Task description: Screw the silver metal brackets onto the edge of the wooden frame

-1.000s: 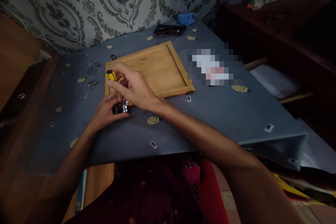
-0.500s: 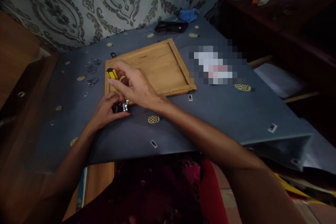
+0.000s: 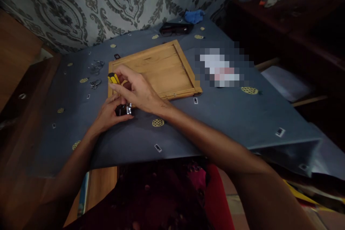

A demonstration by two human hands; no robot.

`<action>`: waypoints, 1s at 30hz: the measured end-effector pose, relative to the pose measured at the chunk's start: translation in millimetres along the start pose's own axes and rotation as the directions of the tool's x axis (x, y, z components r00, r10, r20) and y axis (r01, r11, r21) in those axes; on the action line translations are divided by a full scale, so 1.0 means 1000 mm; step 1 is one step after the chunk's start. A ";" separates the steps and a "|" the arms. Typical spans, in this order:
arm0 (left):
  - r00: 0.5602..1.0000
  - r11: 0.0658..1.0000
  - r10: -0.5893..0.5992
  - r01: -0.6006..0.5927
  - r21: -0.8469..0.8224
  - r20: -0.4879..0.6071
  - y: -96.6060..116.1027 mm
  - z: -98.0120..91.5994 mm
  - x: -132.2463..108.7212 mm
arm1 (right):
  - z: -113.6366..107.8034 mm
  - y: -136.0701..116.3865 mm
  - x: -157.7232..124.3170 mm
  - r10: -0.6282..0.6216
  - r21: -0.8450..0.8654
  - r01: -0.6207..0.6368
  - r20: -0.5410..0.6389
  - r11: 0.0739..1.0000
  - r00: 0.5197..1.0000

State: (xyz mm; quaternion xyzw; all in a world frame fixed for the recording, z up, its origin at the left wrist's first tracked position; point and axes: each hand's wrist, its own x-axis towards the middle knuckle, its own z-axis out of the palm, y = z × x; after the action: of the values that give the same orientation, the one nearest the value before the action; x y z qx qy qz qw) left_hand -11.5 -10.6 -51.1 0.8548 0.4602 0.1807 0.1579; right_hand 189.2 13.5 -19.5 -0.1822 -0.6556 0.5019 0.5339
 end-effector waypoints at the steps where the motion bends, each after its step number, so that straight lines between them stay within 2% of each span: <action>1: 1.000 1.000 0.004 -0.004 -0.005 -0.001 0.000 0.000 0.000 | 0.000 0.000 0.000 0.007 0.007 -0.007 0.004 1.000 1.000; 10: 1.000 1.000 -0.007 0.007 0.005 -0.011 -0.001 0.000 0.000 | 0.001 -0.010 0.011 0.079 0.009 -0.080 0.121 0.997 0.989; 15: 1.000 1.000 -0.024 0.024 0.019 0.007 0.001 0.000 -0.001 | 0.005 -0.009 0.017 0.130 0.036 -0.134 0.094 0.990 0.987; 23: 0.999 0.999 -0.039 0.039 0.010 0.002 0.002 0.001 0.000 | 0.009 -0.005 0.017 0.133 0.107 -0.138 0.054 0.985 0.990; 30: 0.999 0.999 -0.036 0.036 0.017 0.000 0.000 0.002 0.000 | -0.001 -0.004 0.012 0.156 0.087 -0.161 0.055 0.983 0.986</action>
State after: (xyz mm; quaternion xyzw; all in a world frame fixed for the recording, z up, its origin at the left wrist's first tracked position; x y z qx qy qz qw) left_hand -10.2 -11.0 -52.9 0.8478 0.4769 0.1736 0.1538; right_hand 186.8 21.0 -9.9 -0.1970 -0.6280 0.5766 0.4841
